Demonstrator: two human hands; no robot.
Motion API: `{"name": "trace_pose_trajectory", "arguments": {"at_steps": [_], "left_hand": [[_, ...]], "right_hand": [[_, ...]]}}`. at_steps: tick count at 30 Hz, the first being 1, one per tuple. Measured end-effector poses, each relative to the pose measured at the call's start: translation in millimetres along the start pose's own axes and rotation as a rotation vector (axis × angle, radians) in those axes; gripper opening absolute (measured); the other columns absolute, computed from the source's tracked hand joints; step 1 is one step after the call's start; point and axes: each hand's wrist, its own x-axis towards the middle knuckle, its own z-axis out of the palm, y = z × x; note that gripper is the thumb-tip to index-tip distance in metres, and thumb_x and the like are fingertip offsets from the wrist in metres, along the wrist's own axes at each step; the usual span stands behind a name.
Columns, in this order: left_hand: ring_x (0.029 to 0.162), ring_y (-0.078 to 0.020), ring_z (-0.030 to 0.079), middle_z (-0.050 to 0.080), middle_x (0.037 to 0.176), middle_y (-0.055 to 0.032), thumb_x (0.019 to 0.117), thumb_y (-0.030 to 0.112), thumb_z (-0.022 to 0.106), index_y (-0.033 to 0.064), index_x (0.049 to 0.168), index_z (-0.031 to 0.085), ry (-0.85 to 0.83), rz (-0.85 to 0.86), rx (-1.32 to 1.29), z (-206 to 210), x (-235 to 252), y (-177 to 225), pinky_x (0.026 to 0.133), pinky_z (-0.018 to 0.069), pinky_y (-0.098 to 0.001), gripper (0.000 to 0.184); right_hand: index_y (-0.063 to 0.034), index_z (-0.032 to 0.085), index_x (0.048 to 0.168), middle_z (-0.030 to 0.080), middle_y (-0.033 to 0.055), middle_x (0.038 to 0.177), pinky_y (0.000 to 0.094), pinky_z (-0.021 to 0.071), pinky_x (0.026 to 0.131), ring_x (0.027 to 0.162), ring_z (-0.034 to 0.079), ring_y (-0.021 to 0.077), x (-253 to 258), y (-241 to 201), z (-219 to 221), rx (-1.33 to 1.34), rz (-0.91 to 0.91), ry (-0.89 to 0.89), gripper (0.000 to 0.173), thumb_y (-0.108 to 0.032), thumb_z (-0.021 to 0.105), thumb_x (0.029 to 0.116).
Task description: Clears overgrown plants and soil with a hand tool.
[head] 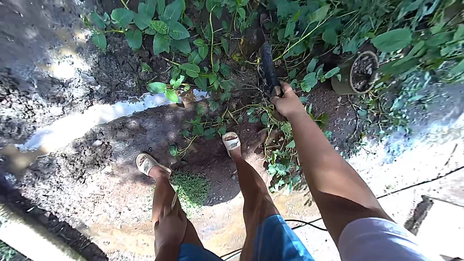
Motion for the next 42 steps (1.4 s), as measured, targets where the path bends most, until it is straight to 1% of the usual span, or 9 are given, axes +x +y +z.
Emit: {"name": "trace_pose_trajectory", "arguments": {"at_steps": [6, 10, 13, 16, 22, 29, 33, 37, 42], "left_hand": [[0.137, -0.0307, 0.052, 0.051, 0.154, -0.0034, 0.1038, 0.047, 0.040, 0.0289, 0.143, 0.062, -0.001, 0.016, -0.015, 1, -1, -3, 0.102, 0.0467, -0.0593, 0.048], [0.139, -0.0298, 0.050, 0.049, 0.155, -0.0026, 0.1041, 0.047, 0.040, 0.0292, 0.145, 0.060, -0.023, 0.016, -0.023, 0, -1, -5, 0.103, 0.0464, -0.0582, 0.048], [0.138, -0.0285, 0.051, 0.050, 0.155, -0.0011, 0.1042, 0.046, 0.040, 0.0306, 0.145, 0.059, -0.020, 0.019, -0.029, 1, -1, -5, 0.103, 0.0465, -0.0582, 0.048], [0.138, -0.0288, 0.051, 0.051, 0.153, -0.0021, 0.1039, 0.047, 0.041, 0.0304, 0.144, 0.061, -0.001, 0.019, -0.033, 3, -2, -6, 0.103, 0.0466, -0.0580, 0.048], [0.137, -0.0288, 0.052, 0.049, 0.155, -0.0026, 0.1036, 0.046, 0.043, 0.0300, 0.144, 0.060, -0.011, 0.007, -0.049, 1, -5, -5, 0.103, 0.0460, -0.0570, 0.047], [0.135, -0.0285, 0.053, 0.050, 0.154, -0.0015, 0.1040, 0.045, 0.040, 0.0307, 0.144, 0.060, -0.014, 0.006, -0.032, 4, -5, -3, 0.102, 0.0469, -0.0563, 0.047], [0.136, -0.0282, 0.053, 0.051, 0.154, -0.0018, 0.1042, 0.044, 0.040, 0.0298, 0.144, 0.061, -0.011, 0.005, -0.042, 2, -4, -5, 0.103, 0.0465, -0.0558, 0.047], [0.139, -0.0289, 0.050, 0.052, 0.153, -0.0036, 0.1040, 0.045, 0.040, 0.0289, 0.144, 0.061, -0.020, 0.019, -0.047, 0, -3, -7, 0.104, 0.0455, -0.0573, 0.048], [0.143, -0.0304, 0.046, 0.046, 0.159, -0.0053, 0.1051, 0.046, 0.037, 0.0262, 0.149, 0.056, -0.066, 0.023, -0.060, -18, -7, -5, 0.111, 0.0399, -0.0590, 0.052]], "right_hand": [[-0.0262, 0.031, 0.159, 0.064, 0.0191, 0.104, 0.0524, 0.0567, 0.067, 0.073, 0.065, 0.0300, -24, 64, -10, 0.227, 0.042, -0.014, 0.062, -0.022, 0.058, 0.1031], [-0.0240, 0.029, 0.160, 0.064, 0.0158, 0.101, 0.0436, 0.0575, 0.063, 0.068, 0.064, 0.0239, -44, 88, -12, 0.261, 0.064, -0.038, 0.063, -0.017, 0.057, 0.1043], [-0.0229, 0.026, 0.162, 0.066, 0.0193, 0.106, 0.0487, 0.0577, 0.072, 0.078, 0.067, 0.0285, -58, 91, -6, -0.004, 0.072, -0.008, 0.068, -0.019, 0.059, 0.1033], [-0.0242, 0.019, 0.165, 0.067, 0.0269, 0.120, 0.0658, 0.0507, 0.092, 0.108, 0.067, 0.0452, -63, 96, 18, -0.284, 0.093, 0.051, 0.074, -0.025, 0.058, 0.1015], [-0.0140, 0.019, 0.164, 0.060, 0.0252, 0.137, 0.0588, 0.0477, 0.105, 0.127, 0.060, 0.0406, -41, 121, 82, -0.360, 0.267, -0.104, 0.072, -0.027, 0.054, 0.1026], [-0.0137, 0.017, 0.164, 0.064, 0.0241, 0.133, 0.0590, 0.0504, 0.101, 0.122, 0.064, 0.0404, -48, 127, 104, -0.426, 0.274, -0.103, 0.075, -0.028, 0.054, 0.1013], [-0.0155, 0.024, 0.163, 0.064, 0.0258, 0.130, 0.0622, 0.0500, 0.099, 0.119, 0.064, 0.0426, -57, 115, 77, -0.389, 0.251, -0.078, 0.069, -0.026, 0.054, 0.1021], [-0.0134, 0.015, 0.165, 0.059, 0.0253, 0.140, 0.0616, 0.0497, 0.100, 0.122, 0.063, 0.0427, -75, 138, 61, -0.453, 0.188, -0.052, 0.074, -0.028, 0.053, 0.1036], [-0.0146, 0.025, 0.164, 0.063, 0.0270, 0.132, 0.0660, 0.0480, 0.098, 0.119, 0.063, 0.0456, -86, 131, 43, -0.364, 0.166, 0.000, 0.068, -0.028, 0.054, 0.1033]]}}
